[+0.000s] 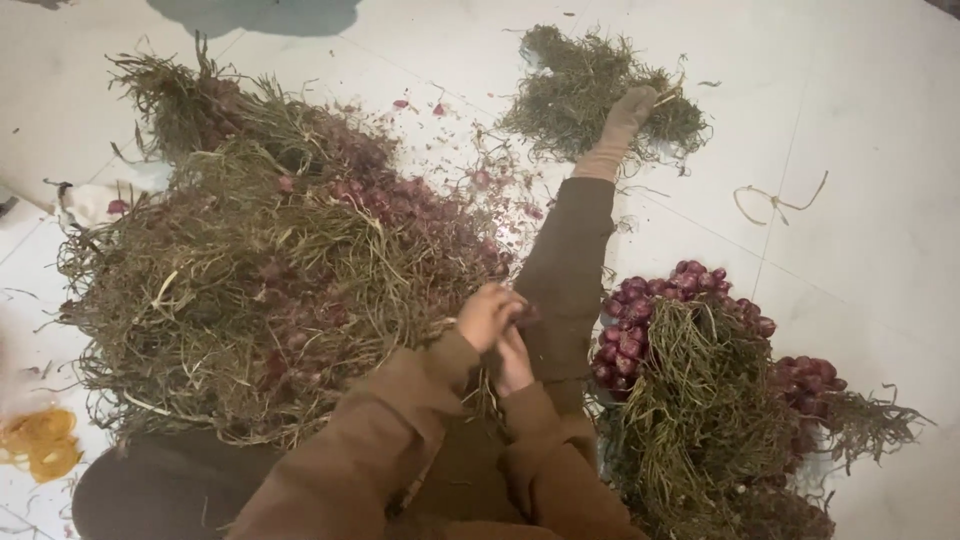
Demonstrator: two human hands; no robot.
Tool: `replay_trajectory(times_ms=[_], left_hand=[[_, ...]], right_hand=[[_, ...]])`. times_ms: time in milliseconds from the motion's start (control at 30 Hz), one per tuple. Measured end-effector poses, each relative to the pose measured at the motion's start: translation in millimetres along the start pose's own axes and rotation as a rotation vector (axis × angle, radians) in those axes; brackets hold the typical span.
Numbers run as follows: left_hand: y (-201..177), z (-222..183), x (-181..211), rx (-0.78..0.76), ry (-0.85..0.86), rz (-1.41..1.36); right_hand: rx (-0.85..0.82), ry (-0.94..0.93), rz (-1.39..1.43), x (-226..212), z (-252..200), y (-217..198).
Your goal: The person is sitting on the floor, picking up red onions from a large pile and bundling them together by their dried stalks.
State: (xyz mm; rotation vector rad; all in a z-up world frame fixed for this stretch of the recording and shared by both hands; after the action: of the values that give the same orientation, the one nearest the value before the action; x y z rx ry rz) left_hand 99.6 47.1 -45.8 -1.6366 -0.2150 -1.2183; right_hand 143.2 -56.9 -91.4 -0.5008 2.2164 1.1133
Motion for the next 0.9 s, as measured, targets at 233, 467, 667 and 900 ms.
replay_trajectory(times_ms=[233,467,667,900], left_hand=[[5,-12,32,-0.02,0.055,0.368],[-14,-4,34,-0.005,0.183,0.631],[-89,83,-61,0.109,-0.153,0.878],[-211,73,-176,0.215,-0.778,0.605]], right_hand=[[0.272,0.11,-0.162,33,33,-57],[0.089,0.162,0.145,20,9,-13],[0.27,0.033,-0.048,-15,-4,-20],[0.025,0.081,0.033,-11,3,8]])
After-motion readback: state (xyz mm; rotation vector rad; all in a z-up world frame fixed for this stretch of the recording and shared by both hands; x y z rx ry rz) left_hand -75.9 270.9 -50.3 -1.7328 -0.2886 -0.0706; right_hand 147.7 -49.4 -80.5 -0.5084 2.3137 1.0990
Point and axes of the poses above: each hand's wrist, its own z-axis towards the middle knuckle, its own y-axis out of the palm, x = y × z, the point moved 7 cm from there along z, towards the middle knuckle, and after that the axes turned 9 degrees about z, right-handed, at the moved point
